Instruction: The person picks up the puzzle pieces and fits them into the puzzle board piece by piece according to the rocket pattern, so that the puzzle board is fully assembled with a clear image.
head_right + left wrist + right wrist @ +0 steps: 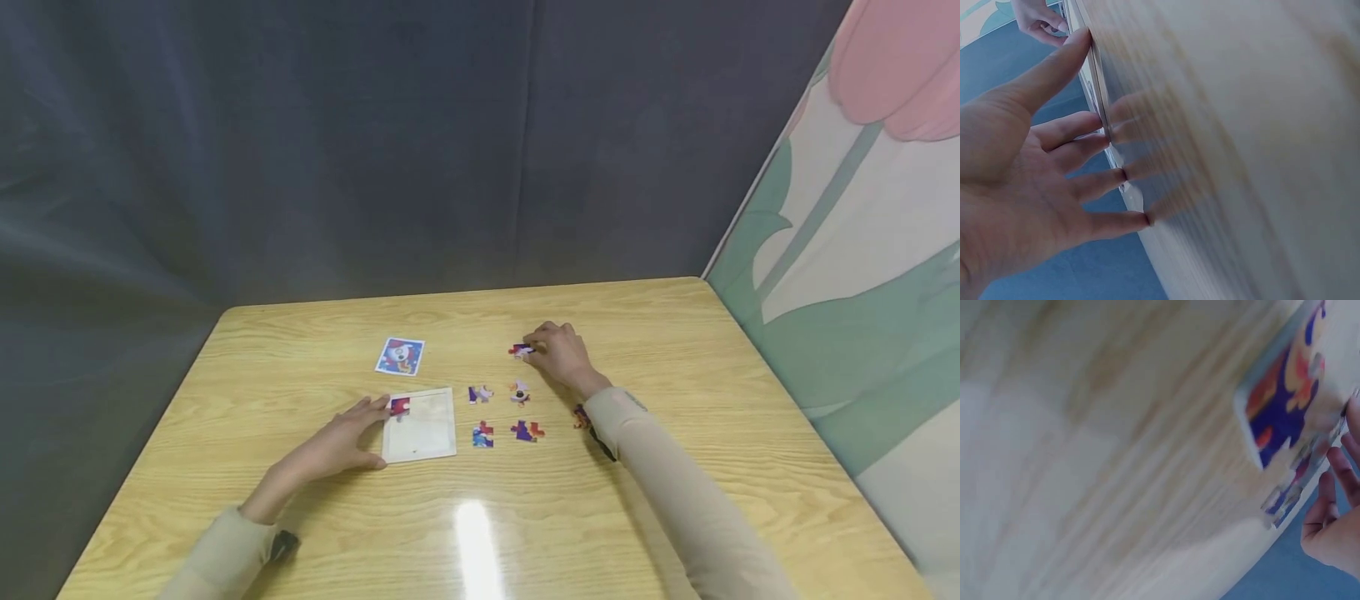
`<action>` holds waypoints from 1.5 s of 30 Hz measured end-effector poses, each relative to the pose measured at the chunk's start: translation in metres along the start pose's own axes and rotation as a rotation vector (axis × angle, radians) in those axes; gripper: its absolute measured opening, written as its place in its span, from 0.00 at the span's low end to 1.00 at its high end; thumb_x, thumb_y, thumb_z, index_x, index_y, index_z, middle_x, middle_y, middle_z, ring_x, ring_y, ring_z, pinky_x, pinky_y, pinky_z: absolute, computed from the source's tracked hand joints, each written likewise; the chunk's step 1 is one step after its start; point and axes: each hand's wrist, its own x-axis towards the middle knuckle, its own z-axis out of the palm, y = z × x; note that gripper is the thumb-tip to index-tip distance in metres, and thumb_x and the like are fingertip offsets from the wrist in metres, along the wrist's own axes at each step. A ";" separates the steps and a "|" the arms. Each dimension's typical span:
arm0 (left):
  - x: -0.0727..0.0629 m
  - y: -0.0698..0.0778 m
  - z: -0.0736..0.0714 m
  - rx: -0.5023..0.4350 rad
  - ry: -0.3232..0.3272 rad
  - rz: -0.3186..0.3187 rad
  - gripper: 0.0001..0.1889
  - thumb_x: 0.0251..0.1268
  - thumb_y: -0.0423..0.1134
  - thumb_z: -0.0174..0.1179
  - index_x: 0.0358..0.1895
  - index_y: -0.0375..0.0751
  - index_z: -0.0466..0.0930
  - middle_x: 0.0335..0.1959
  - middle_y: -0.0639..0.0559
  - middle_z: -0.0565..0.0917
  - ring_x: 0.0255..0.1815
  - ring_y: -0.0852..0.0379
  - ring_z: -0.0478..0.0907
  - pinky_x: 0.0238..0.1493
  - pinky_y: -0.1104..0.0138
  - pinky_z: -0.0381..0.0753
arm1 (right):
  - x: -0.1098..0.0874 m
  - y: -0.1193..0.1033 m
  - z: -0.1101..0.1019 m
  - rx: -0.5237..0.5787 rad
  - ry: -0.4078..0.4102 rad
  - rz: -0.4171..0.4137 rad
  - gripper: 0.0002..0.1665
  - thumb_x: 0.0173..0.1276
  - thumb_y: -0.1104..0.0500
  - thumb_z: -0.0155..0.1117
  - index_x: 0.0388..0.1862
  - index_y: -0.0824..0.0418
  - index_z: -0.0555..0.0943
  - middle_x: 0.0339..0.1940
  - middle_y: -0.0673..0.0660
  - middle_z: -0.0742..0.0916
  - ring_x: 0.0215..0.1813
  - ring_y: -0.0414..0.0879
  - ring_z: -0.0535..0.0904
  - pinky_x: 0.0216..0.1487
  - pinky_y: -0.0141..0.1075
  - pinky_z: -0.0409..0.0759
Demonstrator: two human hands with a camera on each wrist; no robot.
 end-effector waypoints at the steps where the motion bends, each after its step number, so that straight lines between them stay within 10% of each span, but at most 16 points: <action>1: 0.000 0.001 0.000 -0.003 -0.002 0.000 0.39 0.49 0.43 0.74 0.66 0.37 0.70 0.75 0.44 0.57 0.76 0.38 0.47 0.65 0.30 0.48 | 0.001 0.000 0.000 -0.002 -0.001 0.007 0.19 0.61 0.60 0.70 0.50 0.67 0.83 0.47 0.64 0.84 0.42 0.57 0.77 0.49 0.50 0.70; 13: 0.002 0.002 -0.001 -0.005 -0.002 -0.002 0.38 0.50 0.42 0.73 0.66 0.35 0.70 0.75 0.43 0.57 0.76 0.38 0.47 0.65 0.30 0.47 | 0.001 -0.002 0.005 -0.114 -0.004 0.011 0.16 0.64 0.57 0.68 0.47 0.65 0.82 0.42 0.62 0.84 0.43 0.57 0.74 0.42 0.50 0.73; 27: 0.000 0.001 -0.001 -0.023 -0.010 -0.001 0.38 0.51 0.42 0.73 0.66 0.35 0.69 0.76 0.42 0.56 0.76 0.37 0.46 0.65 0.29 0.45 | 0.002 -0.007 0.011 -0.250 0.109 -0.194 0.14 0.59 0.59 0.71 0.41 0.67 0.85 0.36 0.60 0.85 0.39 0.54 0.76 0.38 0.47 0.75; 36: -0.005 0.001 -0.003 -0.026 0.000 -0.005 0.37 0.51 0.41 0.73 0.66 0.34 0.69 0.75 0.42 0.56 0.75 0.36 0.47 0.64 0.29 0.46 | 0.006 -0.090 0.034 -0.060 0.133 -0.306 0.14 0.55 0.60 0.75 0.38 0.66 0.86 0.33 0.57 0.87 0.34 0.48 0.77 0.35 0.38 0.78; 45: -0.010 0.002 -0.006 -0.019 0.008 0.001 0.38 0.51 0.41 0.73 0.66 0.32 0.69 0.75 0.41 0.56 0.75 0.35 0.47 0.63 0.28 0.47 | 0.003 -0.154 0.064 0.019 -0.029 -0.329 0.12 0.55 0.57 0.74 0.36 0.63 0.87 0.29 0.53 0.86 0.30 0.42 0.74 0.30 0.31 0.73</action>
